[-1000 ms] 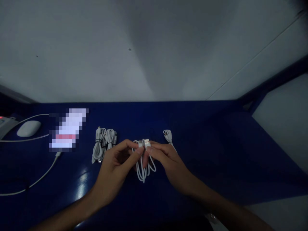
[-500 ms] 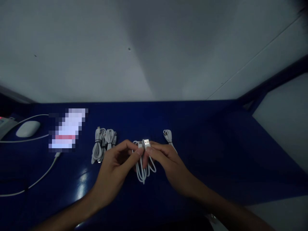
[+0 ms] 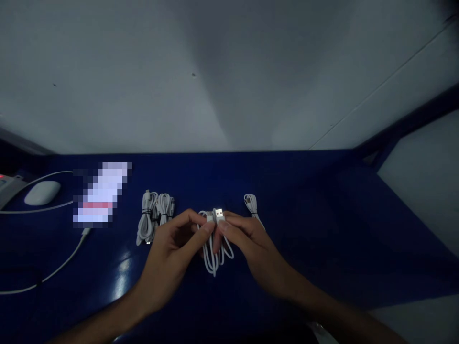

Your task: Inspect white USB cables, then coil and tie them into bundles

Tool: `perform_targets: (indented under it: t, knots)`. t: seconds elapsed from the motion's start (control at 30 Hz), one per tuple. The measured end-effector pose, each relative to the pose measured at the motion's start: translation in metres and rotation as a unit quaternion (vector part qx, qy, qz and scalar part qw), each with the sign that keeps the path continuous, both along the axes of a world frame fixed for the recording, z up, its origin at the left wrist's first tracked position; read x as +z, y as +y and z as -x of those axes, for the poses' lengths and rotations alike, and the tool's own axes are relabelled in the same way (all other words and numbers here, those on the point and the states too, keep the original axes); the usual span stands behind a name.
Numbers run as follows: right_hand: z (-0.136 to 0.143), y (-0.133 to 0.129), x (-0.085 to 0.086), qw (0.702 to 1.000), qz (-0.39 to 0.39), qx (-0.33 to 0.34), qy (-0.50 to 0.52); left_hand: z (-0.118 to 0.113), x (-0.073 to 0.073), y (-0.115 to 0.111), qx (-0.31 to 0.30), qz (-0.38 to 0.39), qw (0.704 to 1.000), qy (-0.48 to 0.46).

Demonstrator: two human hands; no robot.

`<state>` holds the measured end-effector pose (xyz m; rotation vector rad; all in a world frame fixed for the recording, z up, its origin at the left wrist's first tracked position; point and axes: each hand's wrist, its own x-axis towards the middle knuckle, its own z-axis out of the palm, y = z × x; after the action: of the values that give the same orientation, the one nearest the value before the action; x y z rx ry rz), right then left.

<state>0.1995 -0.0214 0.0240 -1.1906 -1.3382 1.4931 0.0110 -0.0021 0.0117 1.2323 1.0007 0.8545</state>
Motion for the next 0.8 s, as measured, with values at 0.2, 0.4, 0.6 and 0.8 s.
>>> perform_targets:
  t: [0.2, 0.4, 0.6, 0.8]
  knots:
    - [0.0007, -0.0013, 0.0024, 1.000, 0.001, -0.001, 0.000, 0.0011, -0.0012, -0.0009, 0.004, 0.006, 1.000, 0.013]
    - [0.0001, -0.0008, 0.0002, 1.000, -0.001, 0.003, 0.005, 0.0013, -0.0017, -0.0008, 0.007, 0.005, 1.000, 0.016]
    - [-0.0001, -0.0001, -0.0005, 1.000, -0.003, 0.004, 0.011, 0.0007, -0.0009, -0.0005, 0.004, 0.001, 1.000, 0.012]
    - [0.0010, -0.0002, 0.0022, 1.000, 0.009, 0.000, 0.002, 0.0019, -0.0027, -0.0017, -0.001, 0.004, 1.000, 0.009]
